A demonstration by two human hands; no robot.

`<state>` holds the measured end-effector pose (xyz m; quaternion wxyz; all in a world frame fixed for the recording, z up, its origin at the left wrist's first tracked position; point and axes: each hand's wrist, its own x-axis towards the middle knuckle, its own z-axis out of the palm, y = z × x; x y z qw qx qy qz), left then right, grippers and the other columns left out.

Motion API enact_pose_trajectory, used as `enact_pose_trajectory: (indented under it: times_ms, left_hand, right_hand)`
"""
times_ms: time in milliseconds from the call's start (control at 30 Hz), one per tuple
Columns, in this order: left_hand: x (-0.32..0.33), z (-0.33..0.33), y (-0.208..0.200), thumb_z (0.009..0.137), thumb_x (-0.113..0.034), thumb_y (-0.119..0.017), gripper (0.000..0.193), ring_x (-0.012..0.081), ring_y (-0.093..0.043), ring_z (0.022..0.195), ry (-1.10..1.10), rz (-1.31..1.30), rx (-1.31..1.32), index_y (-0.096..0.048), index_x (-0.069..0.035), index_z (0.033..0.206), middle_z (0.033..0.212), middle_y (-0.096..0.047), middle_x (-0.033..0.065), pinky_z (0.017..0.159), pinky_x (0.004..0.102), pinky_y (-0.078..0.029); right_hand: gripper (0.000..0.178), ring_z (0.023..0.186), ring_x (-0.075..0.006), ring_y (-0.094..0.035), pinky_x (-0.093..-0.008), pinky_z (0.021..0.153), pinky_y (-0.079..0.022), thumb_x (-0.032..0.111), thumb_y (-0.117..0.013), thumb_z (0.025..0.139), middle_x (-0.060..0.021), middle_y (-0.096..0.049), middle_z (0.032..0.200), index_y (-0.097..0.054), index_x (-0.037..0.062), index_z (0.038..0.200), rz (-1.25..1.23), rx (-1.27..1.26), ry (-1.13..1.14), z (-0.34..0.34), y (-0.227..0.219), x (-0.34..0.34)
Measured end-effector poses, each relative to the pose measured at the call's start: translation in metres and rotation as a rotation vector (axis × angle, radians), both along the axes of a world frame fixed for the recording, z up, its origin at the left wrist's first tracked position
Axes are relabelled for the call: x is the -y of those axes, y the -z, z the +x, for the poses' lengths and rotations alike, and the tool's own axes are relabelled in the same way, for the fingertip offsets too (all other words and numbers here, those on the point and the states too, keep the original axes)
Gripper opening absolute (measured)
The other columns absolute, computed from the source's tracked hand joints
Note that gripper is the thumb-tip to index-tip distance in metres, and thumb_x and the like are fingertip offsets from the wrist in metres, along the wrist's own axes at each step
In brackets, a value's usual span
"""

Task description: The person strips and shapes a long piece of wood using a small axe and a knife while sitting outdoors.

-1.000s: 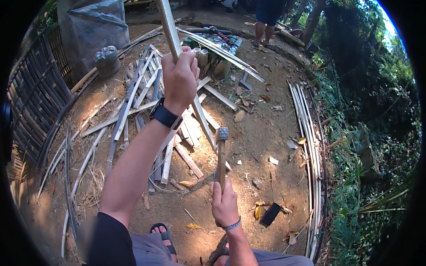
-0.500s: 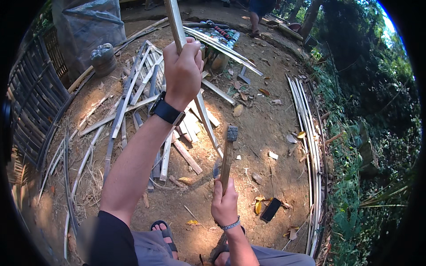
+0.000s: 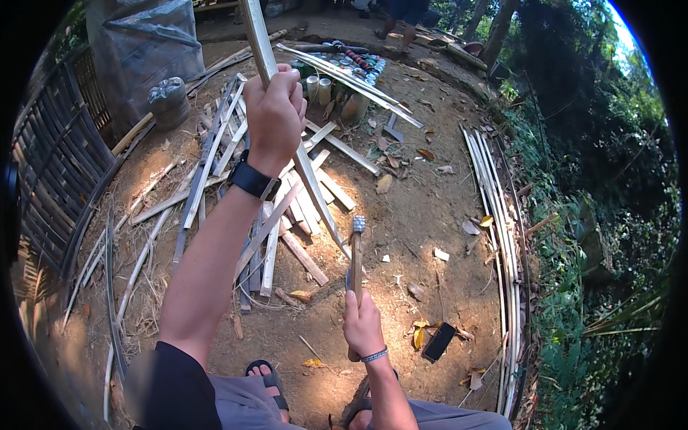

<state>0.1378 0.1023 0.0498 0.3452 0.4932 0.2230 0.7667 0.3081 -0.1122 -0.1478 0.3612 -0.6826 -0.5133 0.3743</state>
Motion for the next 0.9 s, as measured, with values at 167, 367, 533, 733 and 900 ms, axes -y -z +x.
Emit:
enact_pose_trajectory:
  times_ms: [167, 367, 533, 733, 900]
  left_hand:
    - [0.023, -0.037, -0.020, 0.093, -0.014, -0.044, 0.014, 0.0068, -0.027, 0.035, -0.126, -0.004, -0.011, -0.049, -0.005, 0.084, 0.047, -0.030, -0.0034, 0.032, 0.0249, -0.024]
    - [0.034, -0.080, -0.021, 0.092, -0.011, -0.046, 0.024, 0.0044, -0.028, 0.036, -0.152, -0.087, 0.031, -0.044, -0.007, 0.068, 0.047, -0.032, -0.0050, 0.034, 0.0231, -0.022]
    - [0.021, -0.090, -0.016, 0.093, -0.013, -0.046, 0.026, 0.0057, -0.027, 0.035, -0.155, -0.041, -0.023, -0.041, -0.010, 0.067, 0.047, -0.030, -0.0047, 0.033, 0.0235, -0.023]
    - [0.027, -0.085, -0.021, 0.094, -0.015, -0.043, 0.027, 0.0075, -0.024, 0.037, -0.181, -0.095, -0.090, -0.035, -0.012, 0.069, 0.049, -0.025, -0.0036, 0.035, 0.0251, -0.022]
    - [0.019, -0.074, -0.017, 0.094, -0.015, -0.043, 0.024, 0.0072, -0.024, 0.038, -0.165, -0.118, -0.025, -0.037, -0.012, 0.071, 0.049, -0.025, -0.0033, 0.035, 0.0249, -0.022]
  right_hand:
    - [0.029, 0.052, -0.0071, -0.046, -0.0251, 0.046, -0.038, 0.030, -0.050, 0.101, 0.0018, -0.047, 0.059, -0.050, 0.0029, 0.110, 0.002, -0.533, -0.084, -0.019, -0.078, 0.004]
    - [0.032, 0.043, -0.0065, -0.040, -0.0235, 0.038, -0.034, 0.034, -0.041, 0.104, 0.0004, -0.043, 0.059, -0.047, 0.0050, 0.115, 0.001, -0.461, -0.176, -0.035, -0.011, -0.010]
    - [0.040, 0.043, -0.0075, -0.040, -0.0237, 0.039, -0.034, 0.040, -0.037, 0.104, -0.0004, -0.044, 0.059, -0.050, 0.0040, 0.114, -0.007, -0.504, -0.230, -0.046, 0.002, -0.010]
    - [0.040, 0.047, -0.0107, -0.048, -0.0262, 0.045, -0.039, 0.038, -0.034, 0.105, -0.0046, -0.049, 0.058, -0.052, 0.0038, 0.114, 0.193, -0.340, -0.266, -0.067, -0.019, -0.020]
    - [0.035, 0.056, -0.0205, -0.056, -0.0364, 0.055, -0.045, 0.031, -0.038, 0.103, -0.0098, -0.055, 0.062, -0.055, 0.0010, 0.106, 0.226, -0.005, -0.232, -0.057, 0.043, -0.038]
